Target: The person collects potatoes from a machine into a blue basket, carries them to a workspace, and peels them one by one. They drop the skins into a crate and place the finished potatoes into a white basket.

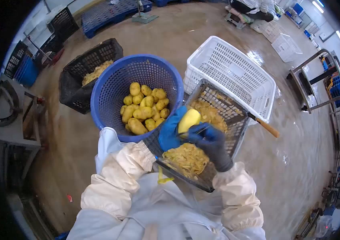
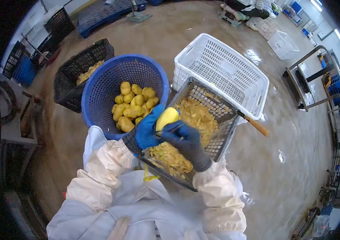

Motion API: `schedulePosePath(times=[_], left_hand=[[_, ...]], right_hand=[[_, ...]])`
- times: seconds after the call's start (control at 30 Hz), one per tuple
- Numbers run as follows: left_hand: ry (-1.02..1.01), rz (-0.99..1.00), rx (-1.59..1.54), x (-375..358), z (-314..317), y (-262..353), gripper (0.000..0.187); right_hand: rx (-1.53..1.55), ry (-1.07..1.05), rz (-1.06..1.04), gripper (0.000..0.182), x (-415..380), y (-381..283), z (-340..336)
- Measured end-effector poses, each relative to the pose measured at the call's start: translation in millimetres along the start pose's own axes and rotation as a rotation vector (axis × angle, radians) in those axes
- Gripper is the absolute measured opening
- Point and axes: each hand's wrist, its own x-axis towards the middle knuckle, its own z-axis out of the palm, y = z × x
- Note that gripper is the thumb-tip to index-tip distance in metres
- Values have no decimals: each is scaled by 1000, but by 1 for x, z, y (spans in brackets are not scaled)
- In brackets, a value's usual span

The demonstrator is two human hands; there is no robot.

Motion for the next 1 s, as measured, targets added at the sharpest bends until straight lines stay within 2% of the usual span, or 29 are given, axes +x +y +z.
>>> schedulePosePath(times=[0.03,0.07,0.1,0.17,0.23,0.27,0.3,0.33,0.37,0.4,0.43,0.5,0.53,0.57,0.63,0.7,0.73,0.77,0.8,0.83,0.9,0.93,1.0], left_hand=[[15,-160,-240,-5,6,6,47],[15,-167,-238,-5,5,5,47],[27,-216,-173,-5,5,1,45],[39,-260,-110,-9,9,-2,44],[-58,-261,-88,-13,20,2,44],[14,-244,-134,-9,15,5,46],[14,-231,-140,-2,0,2,46],[-25,-14,227,5,-19,-3,45],[-61,197,598,7,-30,-6,44],[-49,351,733,-21,25,15,41],[-48,349,734,-17,18,14,41],[-36,-241,-55,-8,-2,7,41],[-23,-175,242,-17,28,15,41],[-25,-175,243,-15,28,14,41],[-120,-345,-181,-10,21,12,39],[-39,-267,-255,-11,20,14,41],[-137,-45,83,-15,25,18,42],[-230,171,426,-18,28,20,44],[-230,167,429,-16,25,19,44],[-174,24,286,-13,18,16,44],[-56,-247,-11,-9,10,9,43],[-53,-192,81,-19,30,13,41],[-38,-192,0,-8,13,12,41]], right_hand=[[-194,-75,-109,13,-3,3,8],[53,-10,109,14,2,-1,1],[104,127,171,13,10,-5,-11],[81,400,6,15,32,11,-49],[122,411,-2,15,30,12,-58],[154,406,-8,15,31,11,-60],[198,264,15,15,22,3,-41],[180,178,104,17,9,-6,-19],[141,-11,151,18,0,-5,-6],[13,-87,55,17,-1,0,2],[-117,-161,-42,17,-2,8,6],[246,56,125,15,15,19,-21],[219,273,81,14,26,16,-36],[181,360,-33,11,35,25,-56],[373,405,22,12,37,34,-76],[248,261,52,15,19,1,-38],[265,180,115,16,8,-1,-16],[125,-78,116,15,1,1,-6],[129,-44,135,15,3,3,-2],[133,-7,156,16,6,8,-1],[228,287,80,15,29,25,-35],[162,370,-8,14,38,39,-59],[225,333,19,14,35,33,-56]])
